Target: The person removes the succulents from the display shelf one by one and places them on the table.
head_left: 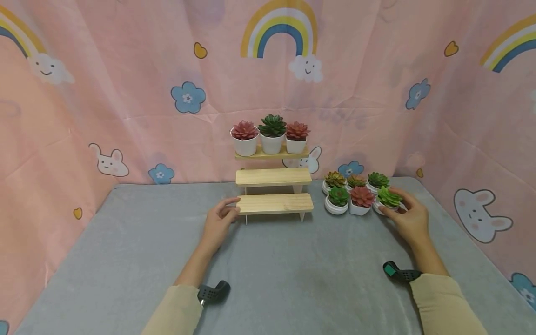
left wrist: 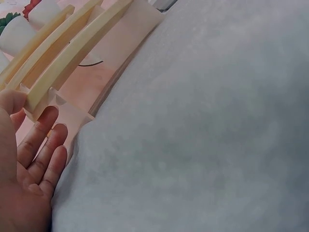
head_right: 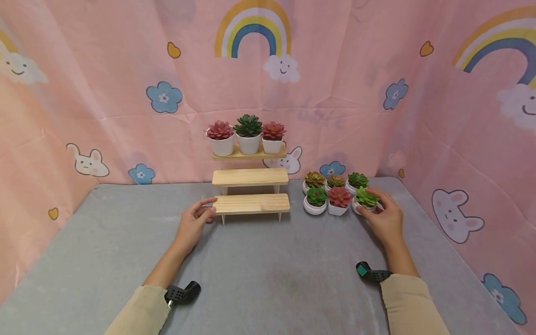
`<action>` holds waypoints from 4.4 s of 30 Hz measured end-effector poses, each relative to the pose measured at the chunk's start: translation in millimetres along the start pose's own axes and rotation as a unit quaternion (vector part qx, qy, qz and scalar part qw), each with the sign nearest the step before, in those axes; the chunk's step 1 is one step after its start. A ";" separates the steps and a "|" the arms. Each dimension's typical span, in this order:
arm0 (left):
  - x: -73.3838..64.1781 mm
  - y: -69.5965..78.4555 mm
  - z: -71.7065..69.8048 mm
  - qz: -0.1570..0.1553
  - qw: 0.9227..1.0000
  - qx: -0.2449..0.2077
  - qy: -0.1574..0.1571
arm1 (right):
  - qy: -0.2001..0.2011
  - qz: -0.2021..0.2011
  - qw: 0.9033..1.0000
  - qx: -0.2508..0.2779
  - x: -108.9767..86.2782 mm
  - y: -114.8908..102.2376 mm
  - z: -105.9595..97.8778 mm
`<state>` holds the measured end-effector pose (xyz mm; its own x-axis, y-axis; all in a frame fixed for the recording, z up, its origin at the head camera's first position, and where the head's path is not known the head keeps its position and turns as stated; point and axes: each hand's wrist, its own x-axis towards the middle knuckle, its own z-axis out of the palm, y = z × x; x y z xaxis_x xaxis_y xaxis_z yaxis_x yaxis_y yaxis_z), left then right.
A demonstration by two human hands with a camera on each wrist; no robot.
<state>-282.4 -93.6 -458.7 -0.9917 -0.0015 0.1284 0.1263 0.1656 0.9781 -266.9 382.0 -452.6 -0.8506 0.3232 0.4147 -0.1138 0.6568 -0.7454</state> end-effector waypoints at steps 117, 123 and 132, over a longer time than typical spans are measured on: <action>-15.3 36.7 -3.3 -0.005 1.000 -0.005 -0.009 | -0.096 -0.194 0.971 0.098 6.6 -191.8 27.4; -10.8 27.1 -0.2 -0.006 1.000 0.001 -0.005 | -0.084 -0.186 0.974 0.102 -13.1 -177.2 14.5; -1.3 0.6 2.4 -0.001 1.000 -0.002 0.006 | -0.085 -0.156 0.978 0.111 -31.4 -153.2 9.5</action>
<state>-281.1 -91.2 -458.6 -0.9917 -0.0136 0.1276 0.1237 0.1621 0.9790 -227.6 264.7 -356.5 -0.8275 0.0010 0.5614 -0.4738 0.5353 -0.6993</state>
